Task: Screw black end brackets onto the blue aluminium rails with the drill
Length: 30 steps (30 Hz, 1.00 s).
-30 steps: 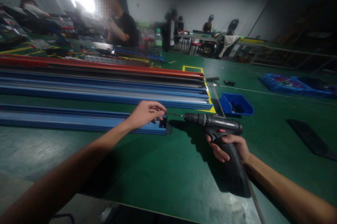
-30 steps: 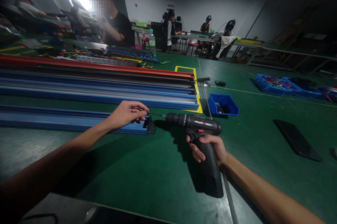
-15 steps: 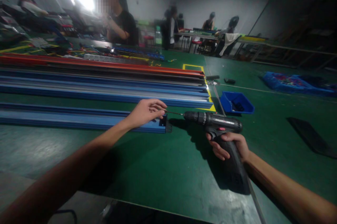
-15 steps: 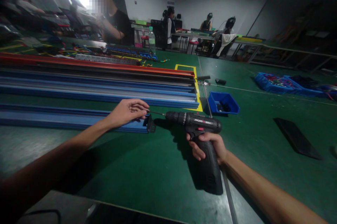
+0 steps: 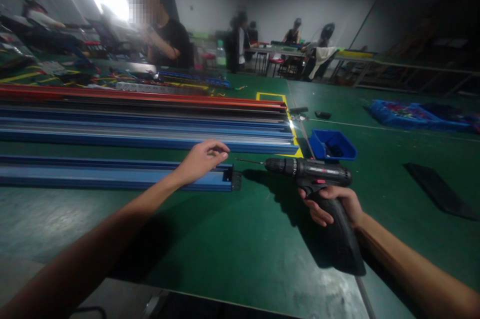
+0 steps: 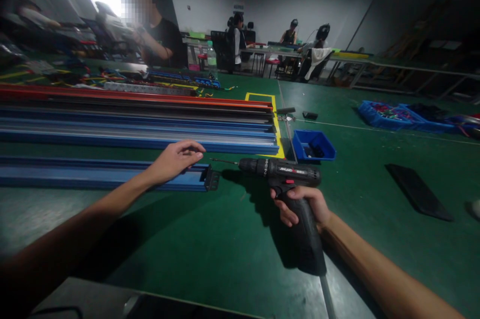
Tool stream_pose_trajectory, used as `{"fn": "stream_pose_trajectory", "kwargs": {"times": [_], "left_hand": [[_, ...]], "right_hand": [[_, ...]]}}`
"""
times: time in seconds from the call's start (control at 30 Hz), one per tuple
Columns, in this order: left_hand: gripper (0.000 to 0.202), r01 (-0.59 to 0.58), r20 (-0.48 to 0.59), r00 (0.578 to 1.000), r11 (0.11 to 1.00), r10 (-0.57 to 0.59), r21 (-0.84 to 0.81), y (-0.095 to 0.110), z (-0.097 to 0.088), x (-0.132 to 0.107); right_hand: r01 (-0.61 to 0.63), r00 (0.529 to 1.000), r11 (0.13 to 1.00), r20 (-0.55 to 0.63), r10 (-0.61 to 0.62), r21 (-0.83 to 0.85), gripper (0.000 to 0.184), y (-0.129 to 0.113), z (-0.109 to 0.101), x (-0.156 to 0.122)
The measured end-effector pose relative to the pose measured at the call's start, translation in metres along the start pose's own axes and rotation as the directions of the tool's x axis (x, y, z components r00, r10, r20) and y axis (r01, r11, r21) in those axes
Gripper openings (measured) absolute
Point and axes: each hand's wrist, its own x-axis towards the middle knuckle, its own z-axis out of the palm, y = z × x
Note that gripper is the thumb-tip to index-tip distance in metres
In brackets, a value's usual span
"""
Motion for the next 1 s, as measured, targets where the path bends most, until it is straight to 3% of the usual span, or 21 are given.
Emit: {"fn": "stream_pose_trajectory", "kwargs": {"times": [0.2, 0.47, 1.0], "left_hand": [[0.028, -0.193, 0.078, 0.981, 0.953, 0.179, 0.235, -0.0018, -0.002, 0.0006], [0.021, -0.261, 0.15, 0.963, 0.912, 0.223, 0.317, 0.0008, -0.0012, 0.0009], [0.018, -0.309, 0.163, 0.949, 0.892, 0.268, 0.329, -0.0017, 0.0, 0.0022]], "right_hand": [[-0.019, 0.999, 1.0, -0.032, 0.019, -0.005, 0.033, -0.0082, -0.0038, 0.0027], [-0.079, 0.995, 0.996, -0.057, 0.077, -0.043, 0.032, -0.0118, -0.0079, 0.0017], [-0.085, 0.995, 0.996, -0.048, 0.083, -0.036, 0.034, -0.0103, -0.0066, 0.0018]]}}
